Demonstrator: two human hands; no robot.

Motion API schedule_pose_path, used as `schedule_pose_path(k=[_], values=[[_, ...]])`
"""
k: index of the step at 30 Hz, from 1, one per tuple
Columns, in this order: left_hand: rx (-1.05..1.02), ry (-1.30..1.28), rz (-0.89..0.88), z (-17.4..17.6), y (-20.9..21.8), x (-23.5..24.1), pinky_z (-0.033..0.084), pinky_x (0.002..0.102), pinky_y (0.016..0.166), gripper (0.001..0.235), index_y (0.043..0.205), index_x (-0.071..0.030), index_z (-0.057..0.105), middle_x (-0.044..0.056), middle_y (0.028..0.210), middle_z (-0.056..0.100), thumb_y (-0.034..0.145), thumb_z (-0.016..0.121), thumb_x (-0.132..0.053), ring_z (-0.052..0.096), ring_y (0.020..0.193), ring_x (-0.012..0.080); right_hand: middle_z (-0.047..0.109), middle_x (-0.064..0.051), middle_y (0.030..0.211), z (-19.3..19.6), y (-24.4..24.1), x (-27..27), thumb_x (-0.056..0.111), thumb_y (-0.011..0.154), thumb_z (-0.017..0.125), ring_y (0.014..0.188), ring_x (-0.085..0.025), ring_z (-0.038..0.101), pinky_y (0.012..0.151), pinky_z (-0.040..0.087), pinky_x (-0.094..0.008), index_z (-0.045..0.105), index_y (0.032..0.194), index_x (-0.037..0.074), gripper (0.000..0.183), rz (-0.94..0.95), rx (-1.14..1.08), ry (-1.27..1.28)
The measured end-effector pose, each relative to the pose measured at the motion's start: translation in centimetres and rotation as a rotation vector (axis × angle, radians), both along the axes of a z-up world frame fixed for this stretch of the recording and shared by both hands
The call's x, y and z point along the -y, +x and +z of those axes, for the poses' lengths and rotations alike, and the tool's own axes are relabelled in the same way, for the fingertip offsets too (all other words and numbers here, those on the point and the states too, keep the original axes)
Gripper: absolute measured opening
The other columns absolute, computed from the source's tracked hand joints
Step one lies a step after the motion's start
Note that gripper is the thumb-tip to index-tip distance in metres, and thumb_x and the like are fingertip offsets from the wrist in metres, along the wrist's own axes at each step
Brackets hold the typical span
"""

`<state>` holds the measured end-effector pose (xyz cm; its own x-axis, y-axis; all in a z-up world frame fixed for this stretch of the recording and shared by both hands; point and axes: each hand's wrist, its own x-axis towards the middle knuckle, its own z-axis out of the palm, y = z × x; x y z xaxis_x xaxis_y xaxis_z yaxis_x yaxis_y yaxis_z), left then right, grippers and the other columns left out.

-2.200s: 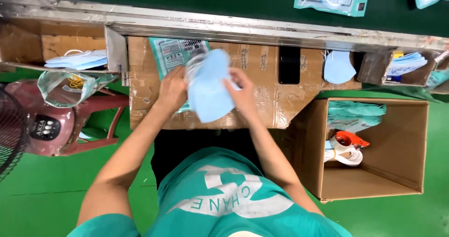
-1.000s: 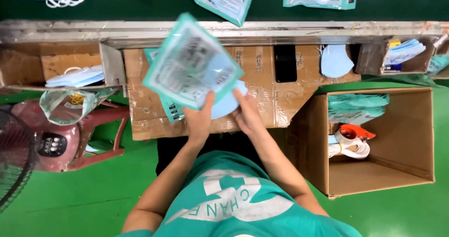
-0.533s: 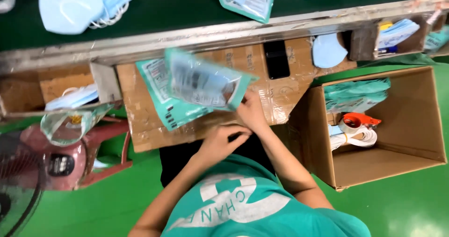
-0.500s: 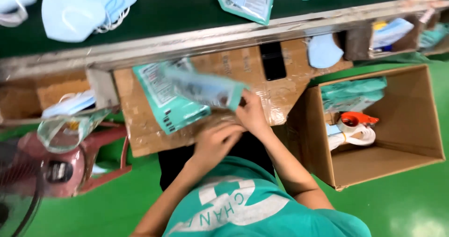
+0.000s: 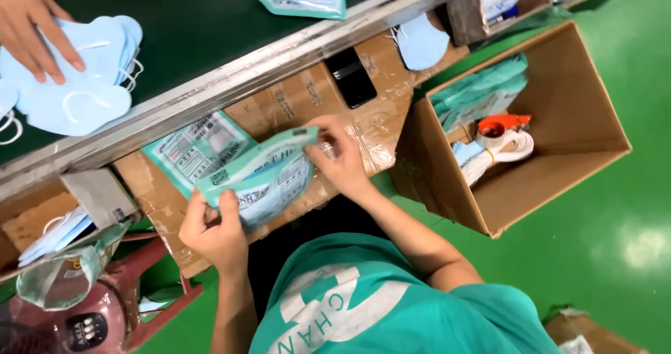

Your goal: Packing blue face masks into green plastic bags on an industrial assembly line.

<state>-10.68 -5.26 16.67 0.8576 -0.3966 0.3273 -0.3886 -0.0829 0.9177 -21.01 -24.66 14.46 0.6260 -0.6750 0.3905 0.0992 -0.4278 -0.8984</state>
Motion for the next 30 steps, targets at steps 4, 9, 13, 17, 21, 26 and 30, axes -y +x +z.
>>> schedule_pose_path(k=[4,9,13,17,21,26,30], values=[[-0.218,-0.077,0.013,-0.7,0.1,0.0,0.028,0.018,0.059,0.014,0.112,0.008,0.069,-0.007,0.074,0.052,0.101,0.067,-0.001,0.038,0.063,-0.002,0.068,-0.004,0.106,-2.9,0.3,1.3,0.002,0.101,0.065,0.097,-0.011,0.064,0.089,0.052,-0.025,0.063,0.117,0.0,0.017,0.273,0.141,0.684],[-0.197,-0.019,-0.05,-0.8,0.1,-0.5,0.03,0.019,0.06,0.015,0.113,0.008,0.069,-0.005,0.078,0.055,0.103,0.066,-0.004,0.041,0.065,-0.0011,0.068,-0.002,0.098,-4.2,0.5,1.2,0.005,0.104,0.067,0.089,-0.006,0.063,0.08,0.051,-0.023,0.063,0.108,0.001,0.006,0.325,0.2,0.825],[-0.252,-0.027,-0.063,-2.3,0.0,-0.1,0.043,0.022,0.071,0.016,0.112,0.007,0.068,0.002,0.098,0.065,0.101,0.066,-0.004,0.054,0.078,0.0043,0.065,0.001,0.094,-3.1,0.8,-0.3,0.007,0.102,0.069,0.087,-0.004,0.06,0.077,0.049,-0.021,0.063,0.104,0.005,0.007,0.277,0.197,0.823],[-0.15,-0.022,-0.073,-2.4,0.1,-0.2,0.051,0.028,0.095,0.011,0.112,0.007,0.067,0.009,0.11,0.07,0.105,0.064,-0.002,0.063,0.101,0.0119,0.064,0.003,0.09,-3.6,0.3,-0.8,0.009,0.098,0.073,0.085,-0.002,0.059,0.075,0.048,-0.021,0.064,0.099,0.005,0.01,0.385,0.038,0.8],[-0.096,-0.036,-0.126,-1.8,-0.3,0.1,0.051,0.029,0.1,0.008,0.107,0.006,0.064,0.01,0.112,0.071,0.102,0.064,0.0,0.065,0.105,0.0145,0.065,0.004,0.087,-2.8,0.5,-1.0,0.01,0.098,0.073,0.082,-0.002,0.059,0.072,0.048,-0.022,0.065,0.098,0.006,0.009,0.384,0.056,0.882],[-0.251,0.042,-0.092,-1.0,-0.1,-0.4,0.049,0.029,0.085,0.011,0.106,0.006,0.068,0.012,0.103,0.07,0.097,0.068,0.0,0.061,0.089,0.0143,0.064,0.004,0.091,-3.0,0.4,-1.2,0.009,0.097,0.075,0.088,-0.003,0.058,0.077,0.046,-0.023,0.065,0.099,0.005,0.01,0.523,0.015,0.746],[-0.076,0.109,-0.163,2.2,0.2,-0.2,0.051,0.031,0.087,0.008,0.101,0.005,0.068,0.013,0.098,0.071,0.094,0.068,0.003,0.065,0.089,0.019,0.065,0.001,0.093,1.0,-0.5,0.1,0.009,0.093,0.077,0.09,-0.009,0.063,0.079,0.05,-0.026,0.065,0.096,0.006,0.012,0.515,-0.049,0.357]])
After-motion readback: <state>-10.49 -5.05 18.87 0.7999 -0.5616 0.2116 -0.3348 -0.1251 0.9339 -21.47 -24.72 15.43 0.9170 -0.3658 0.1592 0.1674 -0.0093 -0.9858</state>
